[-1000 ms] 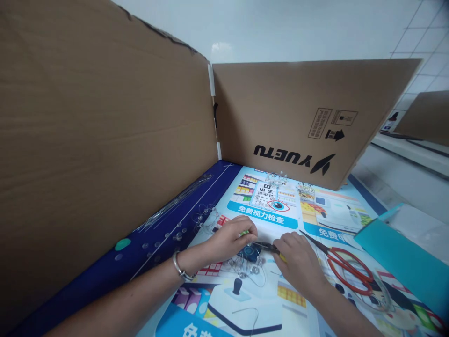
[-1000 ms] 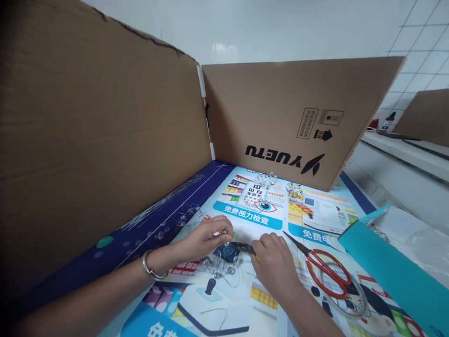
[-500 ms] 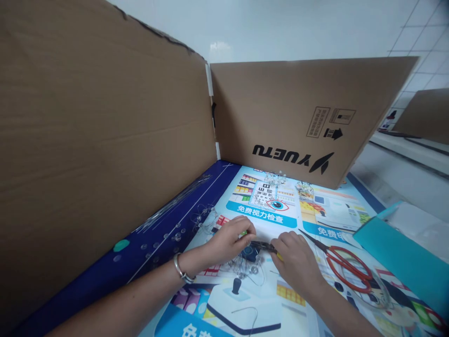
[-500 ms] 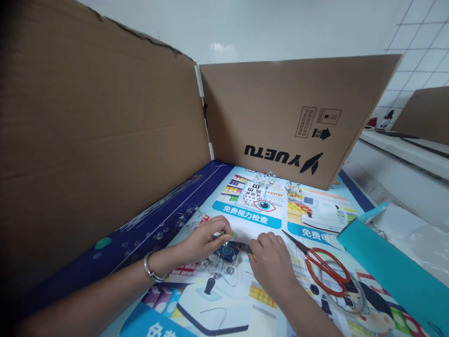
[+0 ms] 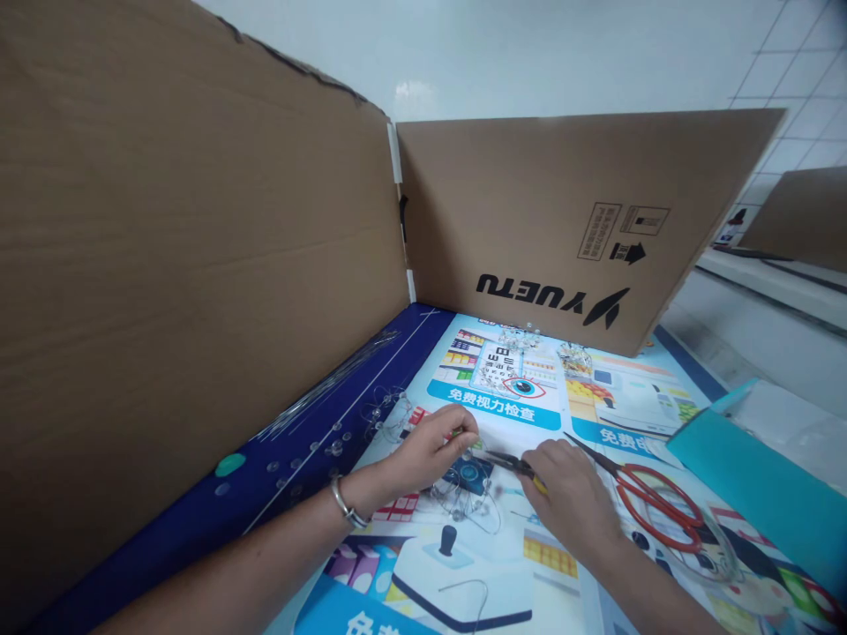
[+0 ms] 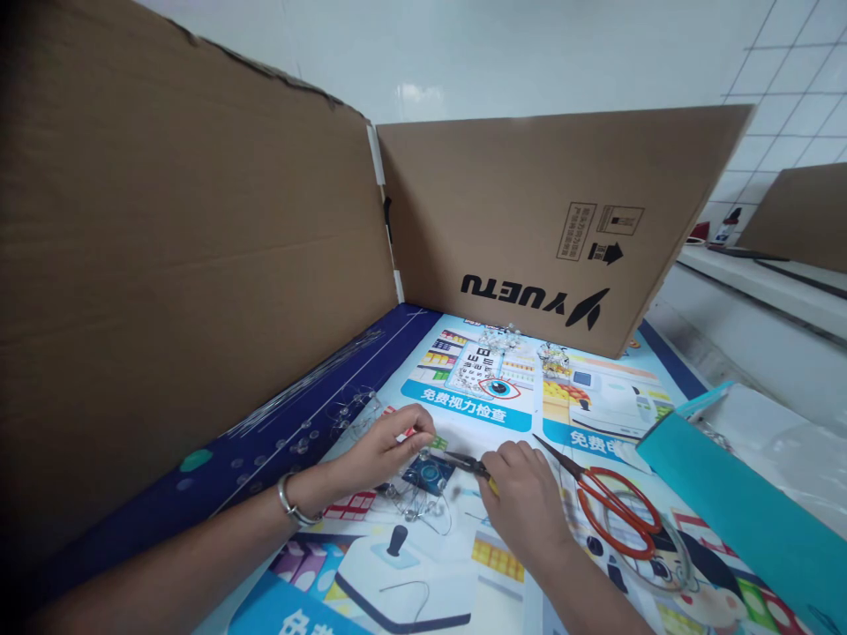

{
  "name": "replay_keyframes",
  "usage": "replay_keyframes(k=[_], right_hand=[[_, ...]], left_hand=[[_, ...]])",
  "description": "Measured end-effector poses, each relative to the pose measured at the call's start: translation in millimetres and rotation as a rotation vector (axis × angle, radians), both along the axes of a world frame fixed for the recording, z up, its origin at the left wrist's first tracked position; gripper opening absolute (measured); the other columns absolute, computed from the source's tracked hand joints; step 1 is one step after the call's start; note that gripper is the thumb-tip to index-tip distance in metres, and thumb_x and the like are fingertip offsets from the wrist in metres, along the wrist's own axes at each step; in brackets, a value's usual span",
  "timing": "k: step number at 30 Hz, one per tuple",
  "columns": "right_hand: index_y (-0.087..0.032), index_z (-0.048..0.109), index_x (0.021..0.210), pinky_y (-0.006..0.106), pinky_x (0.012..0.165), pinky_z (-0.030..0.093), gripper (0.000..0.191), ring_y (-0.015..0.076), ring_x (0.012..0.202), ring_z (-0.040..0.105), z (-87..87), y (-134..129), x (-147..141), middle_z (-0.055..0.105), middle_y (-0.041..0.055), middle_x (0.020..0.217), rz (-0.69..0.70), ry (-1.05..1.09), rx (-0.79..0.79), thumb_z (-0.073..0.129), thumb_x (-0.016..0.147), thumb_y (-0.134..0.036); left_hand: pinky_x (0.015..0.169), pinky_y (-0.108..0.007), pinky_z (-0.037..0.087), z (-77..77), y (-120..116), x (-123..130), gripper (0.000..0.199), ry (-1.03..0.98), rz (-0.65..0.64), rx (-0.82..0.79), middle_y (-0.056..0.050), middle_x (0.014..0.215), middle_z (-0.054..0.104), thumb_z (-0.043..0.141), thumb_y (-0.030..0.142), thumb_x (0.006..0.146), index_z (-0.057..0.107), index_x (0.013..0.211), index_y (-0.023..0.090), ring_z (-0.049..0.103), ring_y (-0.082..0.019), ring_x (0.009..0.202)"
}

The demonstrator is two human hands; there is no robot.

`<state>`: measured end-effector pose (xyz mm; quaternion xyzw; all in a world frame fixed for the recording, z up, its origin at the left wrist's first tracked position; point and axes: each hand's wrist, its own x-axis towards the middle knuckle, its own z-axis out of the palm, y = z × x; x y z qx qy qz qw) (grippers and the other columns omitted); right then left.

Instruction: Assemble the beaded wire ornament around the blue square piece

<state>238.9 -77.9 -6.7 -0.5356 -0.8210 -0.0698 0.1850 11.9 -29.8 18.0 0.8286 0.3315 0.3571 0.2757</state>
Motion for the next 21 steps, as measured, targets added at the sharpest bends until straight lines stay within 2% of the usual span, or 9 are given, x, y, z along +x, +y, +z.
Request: replay_keyframes(k=[10,21], right_hand=[[-0.02,0.057,0.081,0.031,0.07,0.029,0.006,0.0197,0.08,0.045,4.4,-3.3,-16.9,0.053,0.0044,0.08,-0.009,-0.014,0.001,0.054,0.079,-0.025],[-0.021,0.057,0.077,0.031,0.066,0.026,0.006,0.0188,0.075,0.042,5.2,-4.6,-21.3,0.051,0.004,0.075,-0.019,-0.089,0.094,0.054,0.079,-0.025]], left_hand=[[0.072,-0.027,0.038,-4.9,-3.0,3.8,0.017,-0.02,-0.011,0.017,-0.002,0.079,0.051,0.039,0.025,0.089,0.049,0.077,0.016,0.046,-0.014,0.076],[0.072,-0.029,0.038,-7.8,-4.7,4.8,0.013,-0.004,-0.022,0.107,-0.004,0.079,0.051,0.041,0.022,0.087,0.048,0.078,0.016,0.046,-0.016,0.077]])
